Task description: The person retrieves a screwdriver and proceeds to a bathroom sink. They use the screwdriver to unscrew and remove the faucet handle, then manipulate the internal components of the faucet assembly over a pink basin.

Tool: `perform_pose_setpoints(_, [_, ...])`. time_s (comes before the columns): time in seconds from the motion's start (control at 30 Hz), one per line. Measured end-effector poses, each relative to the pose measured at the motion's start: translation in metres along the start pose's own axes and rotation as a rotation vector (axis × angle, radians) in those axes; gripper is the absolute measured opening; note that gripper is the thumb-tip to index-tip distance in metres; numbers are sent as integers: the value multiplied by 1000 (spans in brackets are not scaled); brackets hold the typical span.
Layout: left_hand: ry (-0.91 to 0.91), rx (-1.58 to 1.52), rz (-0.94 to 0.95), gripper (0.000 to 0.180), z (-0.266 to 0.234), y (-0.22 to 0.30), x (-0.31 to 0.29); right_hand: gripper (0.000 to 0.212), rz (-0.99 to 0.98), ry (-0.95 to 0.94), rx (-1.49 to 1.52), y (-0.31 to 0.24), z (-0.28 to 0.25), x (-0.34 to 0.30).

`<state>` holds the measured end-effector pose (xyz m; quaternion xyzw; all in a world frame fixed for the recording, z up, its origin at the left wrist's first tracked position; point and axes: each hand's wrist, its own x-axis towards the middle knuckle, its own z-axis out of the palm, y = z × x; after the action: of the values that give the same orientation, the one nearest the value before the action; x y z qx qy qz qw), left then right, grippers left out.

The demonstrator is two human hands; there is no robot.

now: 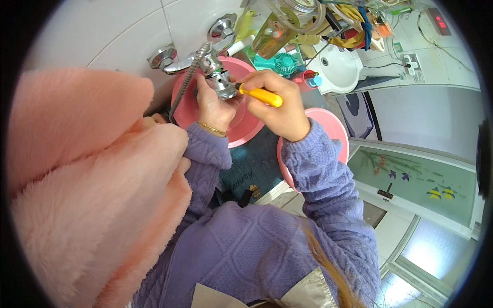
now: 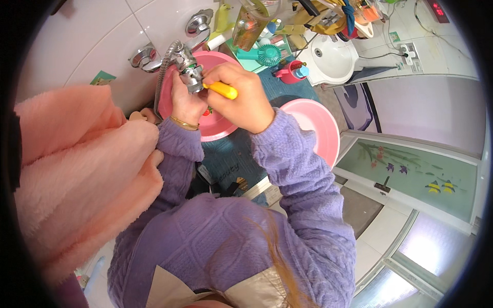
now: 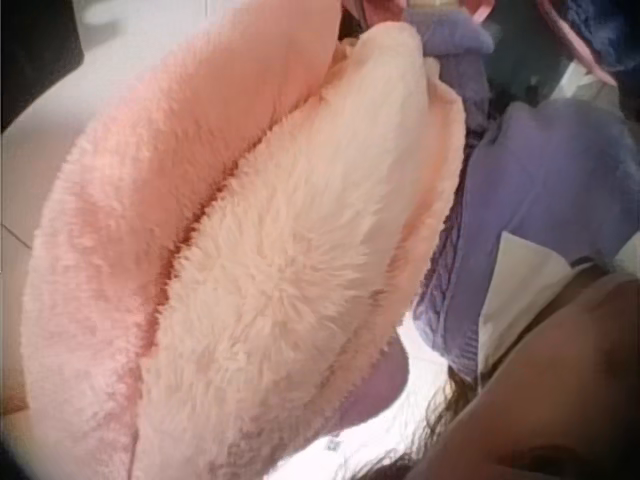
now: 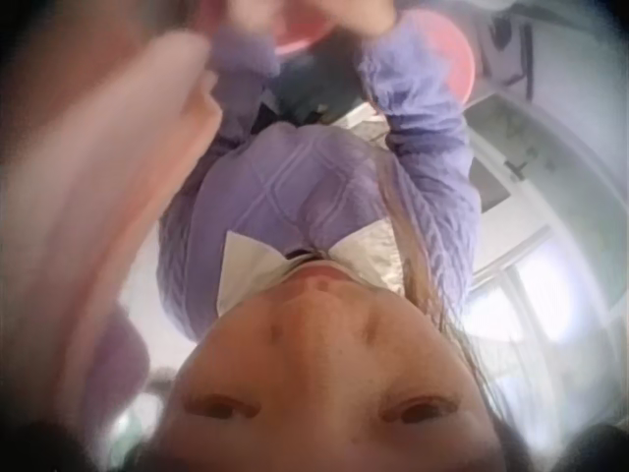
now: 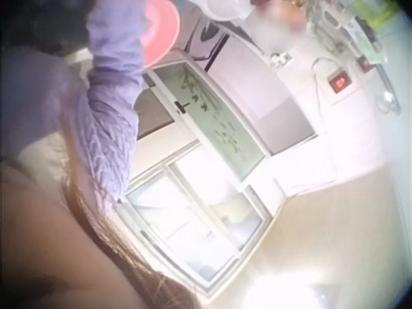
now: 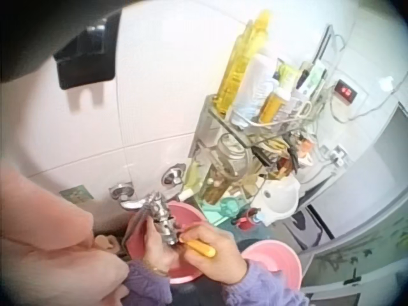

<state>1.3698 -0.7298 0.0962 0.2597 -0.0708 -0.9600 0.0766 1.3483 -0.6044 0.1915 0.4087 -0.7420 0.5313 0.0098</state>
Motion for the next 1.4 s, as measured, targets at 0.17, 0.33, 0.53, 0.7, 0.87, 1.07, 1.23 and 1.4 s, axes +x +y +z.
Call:
perform_pose_setpoints(0.17, [-11,-51,39,50,3,-5,1,20,-63,-20,-90,5,4,0])
perform_pose_setpoints(0.33, [-261,25,126,57,-50,1,31,20,-76,-57,-141,0,7,3])
perform_pose_setpoints(0.53, [-52,12,39,51,-5,-3,4,20,-36,37,-69,4,0,-4])
perform_pose_setpoints(0.7, [-134,-38,-53,56,-10,3,1,19,88,148,59,9,-6,-12])
perform_pose_setpoints(0.87, [-72,-40,-79,57,-4,3,-2,20,82,175,81,13,-7,-17])
perform_pose_setpoints(1.07, [-161,-147,-122,59,-6,5,-4,19,227,182,221,16,-5,-21])
perform_pose_setpoints(1.23, [-158,-174,-137,58,-6,3,-3,19,227,178,255,17,-5,-23])
perform_pose_setpoints(1.4, [-86,-69,-85,58,-1,4,-5,19,197,135,230,13,-2,-19])
